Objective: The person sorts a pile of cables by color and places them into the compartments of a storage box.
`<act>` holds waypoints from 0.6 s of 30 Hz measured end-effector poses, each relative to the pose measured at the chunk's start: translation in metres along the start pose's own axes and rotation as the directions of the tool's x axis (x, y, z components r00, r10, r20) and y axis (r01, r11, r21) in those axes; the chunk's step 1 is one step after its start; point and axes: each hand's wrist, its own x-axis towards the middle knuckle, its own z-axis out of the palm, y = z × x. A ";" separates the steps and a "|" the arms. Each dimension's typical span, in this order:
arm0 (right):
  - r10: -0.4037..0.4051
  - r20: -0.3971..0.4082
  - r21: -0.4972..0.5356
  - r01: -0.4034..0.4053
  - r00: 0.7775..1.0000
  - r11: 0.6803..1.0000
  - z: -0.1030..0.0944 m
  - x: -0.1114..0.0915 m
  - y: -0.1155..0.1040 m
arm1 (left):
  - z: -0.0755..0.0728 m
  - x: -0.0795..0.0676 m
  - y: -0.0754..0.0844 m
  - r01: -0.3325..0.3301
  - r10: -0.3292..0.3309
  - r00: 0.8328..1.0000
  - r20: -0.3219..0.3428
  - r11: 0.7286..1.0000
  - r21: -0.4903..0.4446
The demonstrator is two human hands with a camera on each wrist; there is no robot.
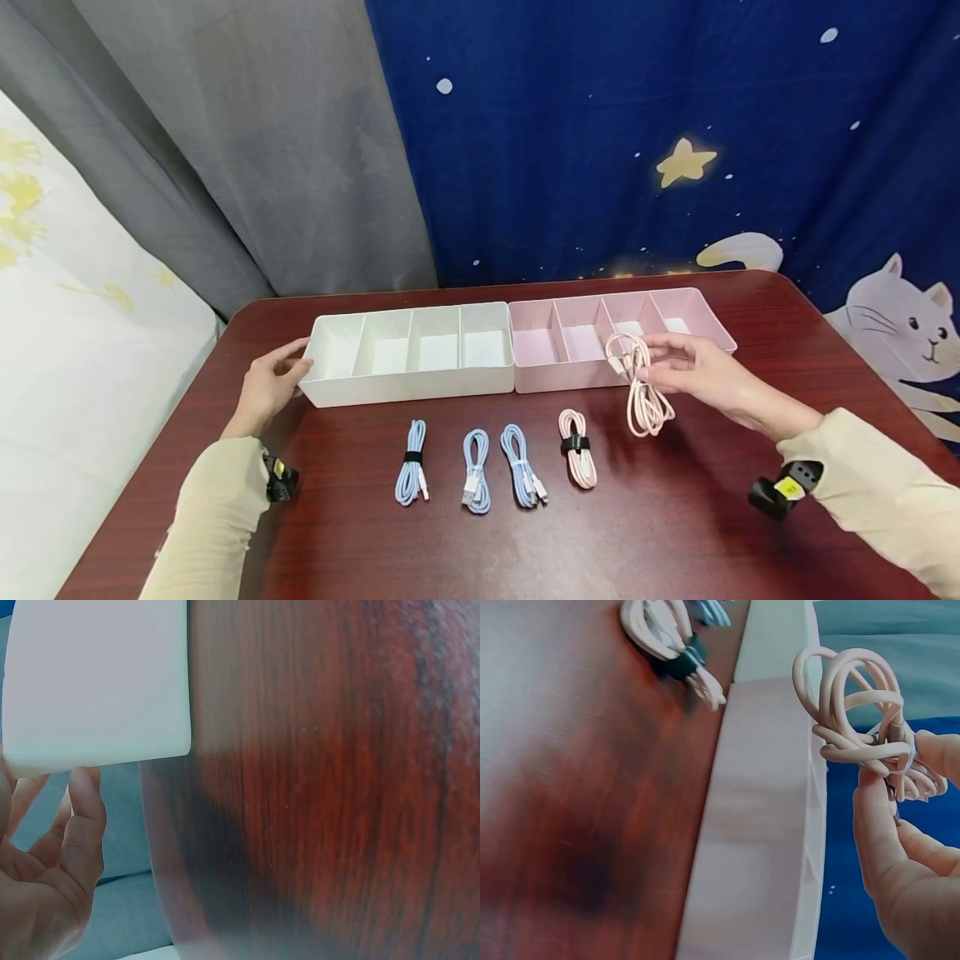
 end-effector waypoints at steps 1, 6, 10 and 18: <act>-0.006 0.001 -0.011 0.006 1.000 1.000 -0.001 0.001 -0.002 | 0.000 0.000 0.000 0.001 -0.001 1.000 -0.001 1.000 0.001; -0.021 0.030 -0.027 0.022 0.999 0.999 -0.005 0.010 -0.006 | -0.001 -0.001 0.000 -0.014 0.014 1.000 0.007 1.000 -0.001; -0.006 0.066 0.015 0.005 0.998 1.000 -0.009 0.017 -0.006 | -0.002 -0.001 0.001 -0.029 0.029 0.999 0.021 1.000 -0.002; -0.001 0.064 -0.010 0.001 0.998 1.000 -0.015 0.030 -0.010 | 0.000 0.000 -0.001 -0.013 0.013 1.000 0.009 1.000 -0.022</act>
